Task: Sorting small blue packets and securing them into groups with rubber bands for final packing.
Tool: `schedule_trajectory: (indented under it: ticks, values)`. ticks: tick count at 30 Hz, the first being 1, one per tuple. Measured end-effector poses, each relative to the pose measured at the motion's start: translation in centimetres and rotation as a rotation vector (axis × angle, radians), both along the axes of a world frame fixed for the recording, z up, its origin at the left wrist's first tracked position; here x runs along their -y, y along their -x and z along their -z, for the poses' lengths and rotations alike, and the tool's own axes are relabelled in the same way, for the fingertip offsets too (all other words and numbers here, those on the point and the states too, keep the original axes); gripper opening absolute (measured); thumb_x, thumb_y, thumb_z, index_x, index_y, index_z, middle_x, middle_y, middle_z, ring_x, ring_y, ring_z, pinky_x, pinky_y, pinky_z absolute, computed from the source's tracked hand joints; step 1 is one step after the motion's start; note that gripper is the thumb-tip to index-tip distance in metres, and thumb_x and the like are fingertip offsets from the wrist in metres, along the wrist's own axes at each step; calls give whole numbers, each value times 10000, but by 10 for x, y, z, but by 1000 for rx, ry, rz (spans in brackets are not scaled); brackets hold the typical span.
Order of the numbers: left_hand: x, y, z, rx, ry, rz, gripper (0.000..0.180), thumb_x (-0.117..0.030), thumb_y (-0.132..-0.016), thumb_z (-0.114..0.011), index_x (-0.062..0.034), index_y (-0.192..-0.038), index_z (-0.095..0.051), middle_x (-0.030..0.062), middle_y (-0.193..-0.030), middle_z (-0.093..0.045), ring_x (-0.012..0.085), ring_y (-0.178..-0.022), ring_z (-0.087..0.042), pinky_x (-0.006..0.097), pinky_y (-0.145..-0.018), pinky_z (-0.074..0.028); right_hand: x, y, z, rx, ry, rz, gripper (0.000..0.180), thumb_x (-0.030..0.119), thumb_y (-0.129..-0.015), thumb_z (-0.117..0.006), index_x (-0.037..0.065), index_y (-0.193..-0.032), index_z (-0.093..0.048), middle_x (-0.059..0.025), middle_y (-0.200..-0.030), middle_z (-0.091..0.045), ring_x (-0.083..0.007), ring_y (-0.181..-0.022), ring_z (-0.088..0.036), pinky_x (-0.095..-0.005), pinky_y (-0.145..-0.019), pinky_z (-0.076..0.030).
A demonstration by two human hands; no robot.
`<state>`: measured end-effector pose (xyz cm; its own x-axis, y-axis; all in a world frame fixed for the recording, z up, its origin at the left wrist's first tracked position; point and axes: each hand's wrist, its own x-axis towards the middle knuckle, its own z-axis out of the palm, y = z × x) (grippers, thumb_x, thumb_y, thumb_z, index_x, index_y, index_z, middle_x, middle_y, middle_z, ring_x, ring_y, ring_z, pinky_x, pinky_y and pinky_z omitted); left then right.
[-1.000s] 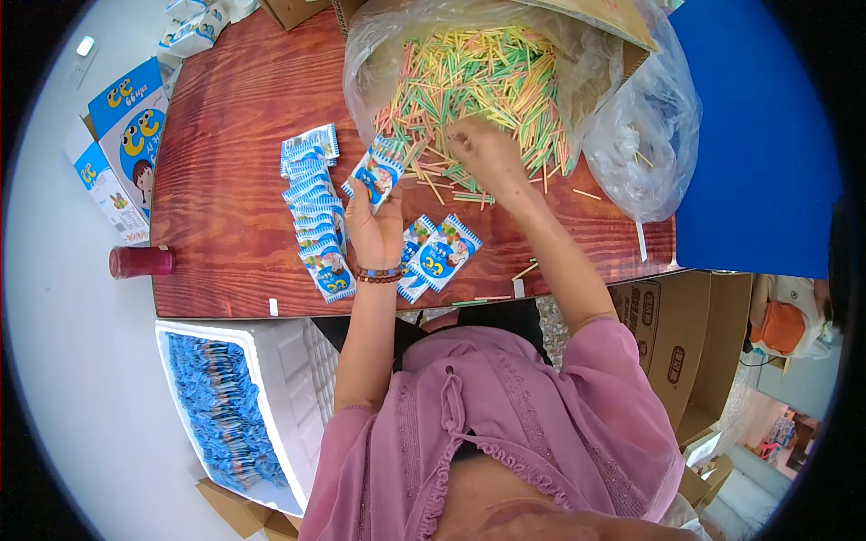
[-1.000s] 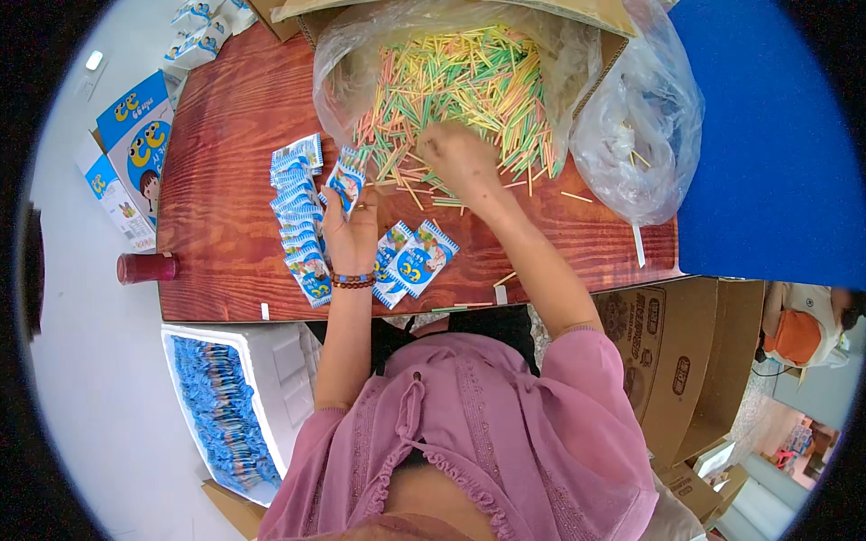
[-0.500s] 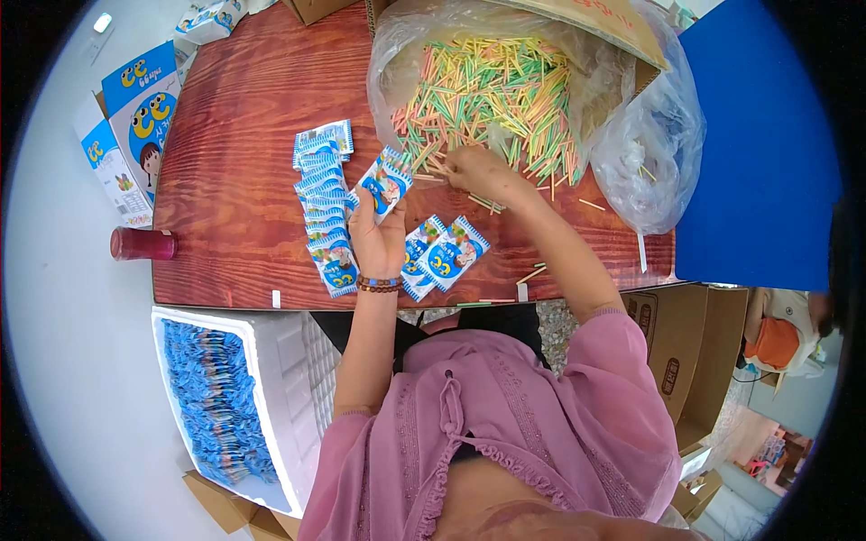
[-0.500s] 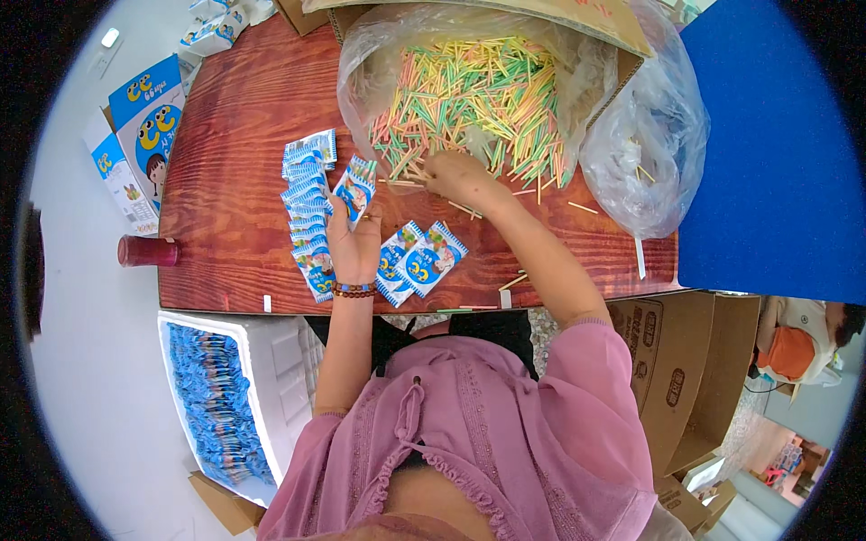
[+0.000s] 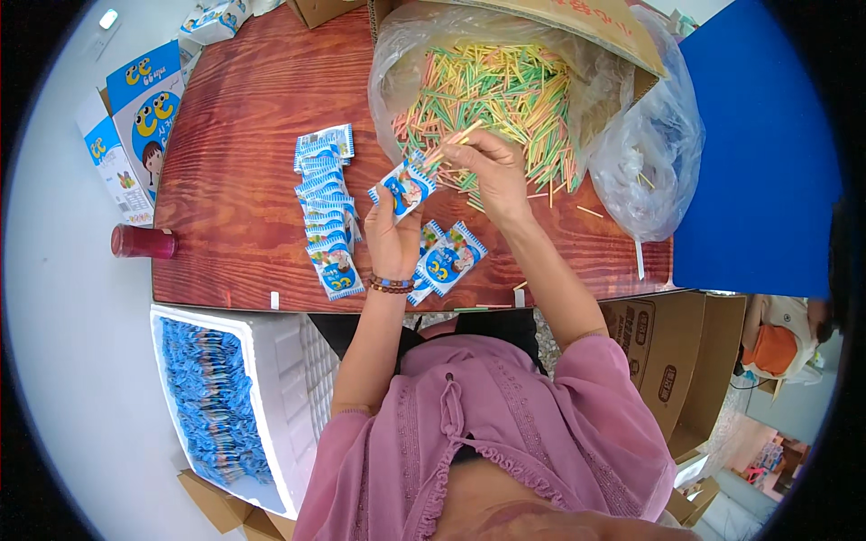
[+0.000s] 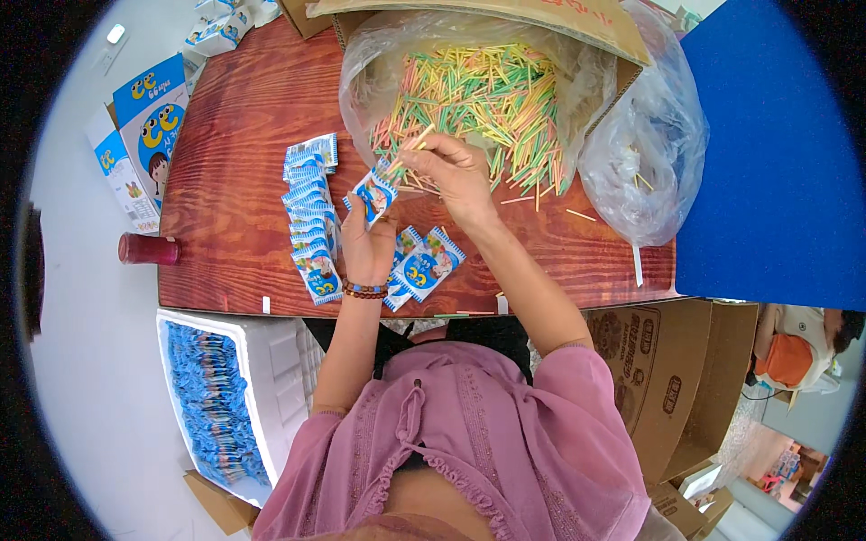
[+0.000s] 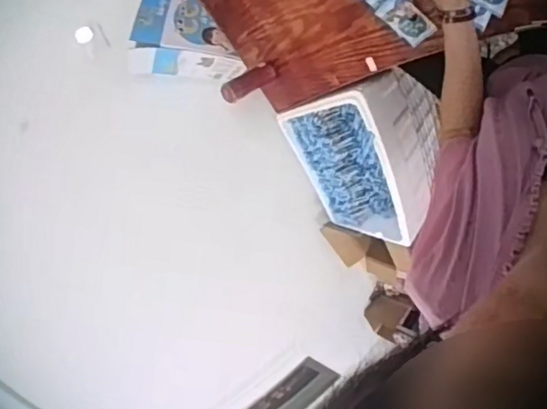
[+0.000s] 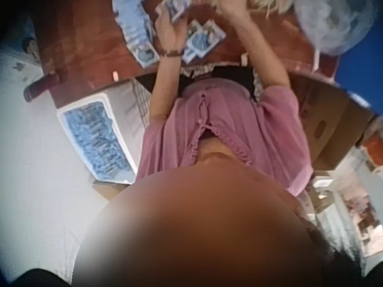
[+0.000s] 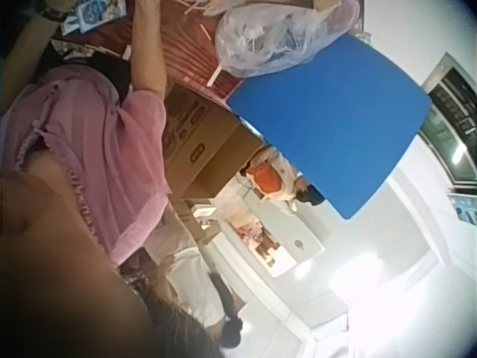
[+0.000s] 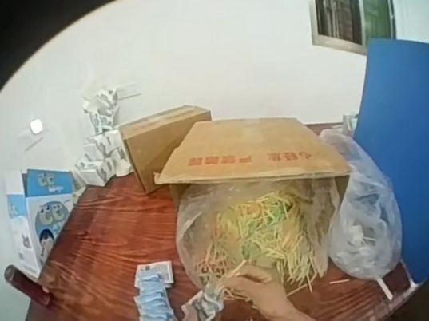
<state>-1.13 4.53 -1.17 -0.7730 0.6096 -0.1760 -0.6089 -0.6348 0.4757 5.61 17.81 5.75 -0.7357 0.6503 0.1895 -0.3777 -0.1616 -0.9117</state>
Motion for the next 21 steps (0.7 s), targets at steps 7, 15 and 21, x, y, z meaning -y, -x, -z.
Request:
schedule_trajectory:
  ticks: [7, 15, 21]
  values:
    - [-1, 1, 1, -2, -57, -3, 316, -293, -974, -529, -9, -1094, -599, 86, -1104, -650, 178, -1007, -618, 344, -893, -488, 9, 10, 24, 68, -294, -99, 93, 53, -870, -639, 4, -935, -684, -49, -1048, -633, -108, -934, -583, -249, -769, -478]
    - [4, 10, 8, 20, -74, -30, 324, -298, -976, -521, -13, -1115, -587, 86, -1127, -640, 180, -1042, -602, 358, -933, -466, 6, 15, 11, 232, -427, -274, 140, 101, -896, -609, -8, -962, -668, -74, -1165, -589, -148, -1014, -572, -273, -862, -463]
    - [3, 11, 6, 82, -111, -32, 333, -298, -974, -525, -19, -1151, -571, 78, -1120, -640, 182, -1029, -603, 361, -921, -467, 20, 11, -8, 194, -482, -139, 187, 118, -898, -612, -1, -1042, -620, -81, -1139, -590, -140, -996, -569, -278, -834, -476]
